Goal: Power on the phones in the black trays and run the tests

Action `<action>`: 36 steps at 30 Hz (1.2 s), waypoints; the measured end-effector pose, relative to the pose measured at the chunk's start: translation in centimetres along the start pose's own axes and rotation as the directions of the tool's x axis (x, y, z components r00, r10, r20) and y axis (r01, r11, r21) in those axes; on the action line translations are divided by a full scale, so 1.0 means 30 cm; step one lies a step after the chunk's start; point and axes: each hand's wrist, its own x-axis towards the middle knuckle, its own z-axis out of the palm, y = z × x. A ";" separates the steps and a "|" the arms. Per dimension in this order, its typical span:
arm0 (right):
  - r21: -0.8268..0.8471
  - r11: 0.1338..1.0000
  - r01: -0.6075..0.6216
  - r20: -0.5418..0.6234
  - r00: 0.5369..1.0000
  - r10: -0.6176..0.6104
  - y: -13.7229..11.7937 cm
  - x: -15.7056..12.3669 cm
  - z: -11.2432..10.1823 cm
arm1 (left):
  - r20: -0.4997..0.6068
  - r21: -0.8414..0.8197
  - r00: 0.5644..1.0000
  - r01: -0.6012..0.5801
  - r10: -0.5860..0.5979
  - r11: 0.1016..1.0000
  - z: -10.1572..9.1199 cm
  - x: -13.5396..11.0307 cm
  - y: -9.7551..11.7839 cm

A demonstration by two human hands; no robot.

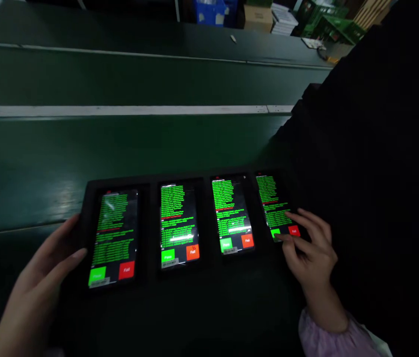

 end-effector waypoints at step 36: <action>0.017 0.996 -0.087 0.048 0.995 0.086 -0.234 0.058 0.156 | 0.118 -0.188 0.985 0.144 -0.124 0.972 -0.049 -0.006 0.038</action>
